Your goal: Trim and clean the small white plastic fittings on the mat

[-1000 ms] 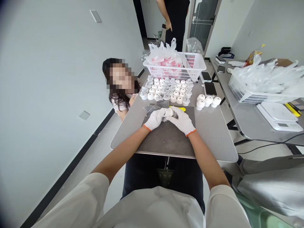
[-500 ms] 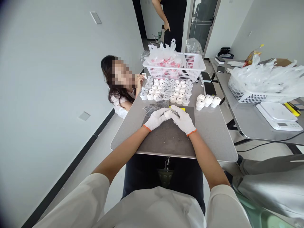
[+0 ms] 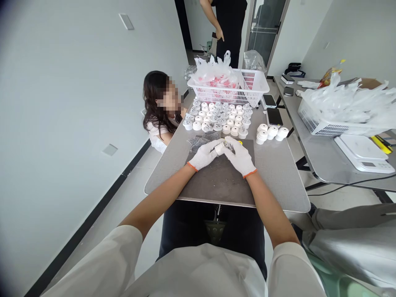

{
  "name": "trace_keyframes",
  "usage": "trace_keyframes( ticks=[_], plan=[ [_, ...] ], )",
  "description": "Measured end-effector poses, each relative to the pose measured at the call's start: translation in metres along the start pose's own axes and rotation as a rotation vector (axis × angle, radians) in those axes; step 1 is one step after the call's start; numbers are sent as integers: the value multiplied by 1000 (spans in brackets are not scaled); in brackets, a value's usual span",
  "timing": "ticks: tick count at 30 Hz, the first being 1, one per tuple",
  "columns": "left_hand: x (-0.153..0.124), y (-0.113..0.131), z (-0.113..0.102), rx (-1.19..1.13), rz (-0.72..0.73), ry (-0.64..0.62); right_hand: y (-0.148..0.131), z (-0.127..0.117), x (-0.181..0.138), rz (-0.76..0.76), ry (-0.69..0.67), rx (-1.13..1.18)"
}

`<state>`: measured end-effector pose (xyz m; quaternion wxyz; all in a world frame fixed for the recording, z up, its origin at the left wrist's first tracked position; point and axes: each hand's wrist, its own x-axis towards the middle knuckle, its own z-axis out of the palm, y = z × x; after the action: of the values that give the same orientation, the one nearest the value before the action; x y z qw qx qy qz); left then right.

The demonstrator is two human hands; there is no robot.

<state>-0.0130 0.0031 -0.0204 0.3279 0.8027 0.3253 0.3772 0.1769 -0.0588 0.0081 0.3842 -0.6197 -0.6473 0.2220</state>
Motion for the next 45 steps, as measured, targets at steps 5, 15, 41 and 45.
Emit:
trace_keyframes(
  ticks=[5, 15, 41, 45],
  plan=[
    [-1, -1, 0, -6, -3, -15, -3, -2, -1, 6, 30, 4],
    [-1, 1, -1, 69, -66, -16, -3, -4, 1, 98, -151, 182],
    [-3, 4, -1, -100, -9, -113, -10, -8, -1, 44, -154, 158],
    [-3, 10, -1, -24, 61, -102, -11, -11, -2, 87, -88, 86]
  ],
)
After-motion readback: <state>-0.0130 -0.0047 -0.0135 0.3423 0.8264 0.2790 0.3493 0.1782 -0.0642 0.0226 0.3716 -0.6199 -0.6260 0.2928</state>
